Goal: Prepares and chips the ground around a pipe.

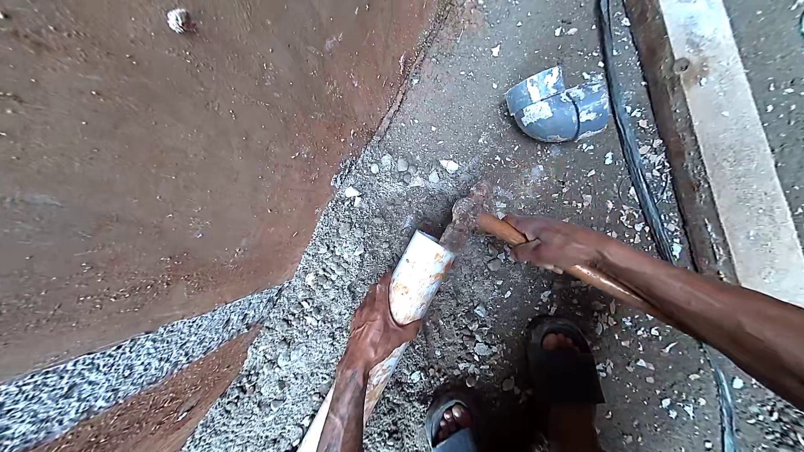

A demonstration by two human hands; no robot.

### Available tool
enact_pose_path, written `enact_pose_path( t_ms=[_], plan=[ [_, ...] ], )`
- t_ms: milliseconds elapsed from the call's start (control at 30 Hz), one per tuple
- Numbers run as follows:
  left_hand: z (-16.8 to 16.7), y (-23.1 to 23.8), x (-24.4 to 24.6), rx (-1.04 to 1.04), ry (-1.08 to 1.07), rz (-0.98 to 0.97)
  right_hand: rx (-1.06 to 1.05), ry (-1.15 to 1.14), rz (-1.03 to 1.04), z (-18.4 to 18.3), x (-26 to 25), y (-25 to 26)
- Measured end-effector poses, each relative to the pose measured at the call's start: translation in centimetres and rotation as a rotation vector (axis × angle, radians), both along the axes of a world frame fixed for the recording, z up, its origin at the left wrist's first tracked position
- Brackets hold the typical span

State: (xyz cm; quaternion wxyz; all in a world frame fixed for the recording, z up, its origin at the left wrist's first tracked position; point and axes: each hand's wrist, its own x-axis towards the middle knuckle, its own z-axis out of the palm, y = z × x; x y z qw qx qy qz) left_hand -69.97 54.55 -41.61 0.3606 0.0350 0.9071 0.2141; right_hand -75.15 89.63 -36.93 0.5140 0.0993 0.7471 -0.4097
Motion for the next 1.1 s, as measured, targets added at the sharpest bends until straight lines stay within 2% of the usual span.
enact_pose_path(
  t_ms=[167,267,367,533,600,667,733,767,833,967,1100],
  plan=[
    [0.1,-0.4,0.3,0.017,0.027,0.008,-0.039,0.011,-0.150,-1.0,0.6,-0.5],
    [0.1,-0.3,0.3,-0.002,0.014,-0.004,-0.040,-0.023,-0.096,-0.8,0.4,-0.5],
    [-0.1,-0.3,0.4,0.021,0.028,0.008,-0.082,0.046,-0.095,-0.2,-0.1,1.1],
    [-0.2,-0.6,0.2,0.020,0.037,-0.005,-0.075,0.330,-0.587,-0.3,-0.6,3.2],
    [-0.1,-0.5,0.2,0.017,0.023,-0.004,-0.043,0.364,-0.713,-0.7,-0.9,2.7],
    [-0.1,-0.4,0.1,0.016,0.004,-0.001,-0.040,0.226,-0.565,-0.5,-0.1,1.3],
    [-0.2,-0.1,0.0,0.006,-0.013,-0.005,0.005,0.017,-0.197,0.1,0.3,-0.6],
    [-0.3,-0.1,0.0,-0.003,-0.022,-0.004,0.006,-0.027,-0.105,0.3,0.1,-1.1],
    [-0.4,-0.3,0.1,0.009,-0.004,-0.001,-0.068,-0.035,-0.092,0.0,-0.2,-0.9],
    [-0.2,-0.7,0.3,0.033,0.022,0.009,-0.136,0.010,-0.236,-1.0,0.2,-0.9],
    [0.3,-0.4,0.3,0.005,0.006,-0.006,-0.125,-0.047,-0.168,-0.8,0.4,-1.1]
  ],
)
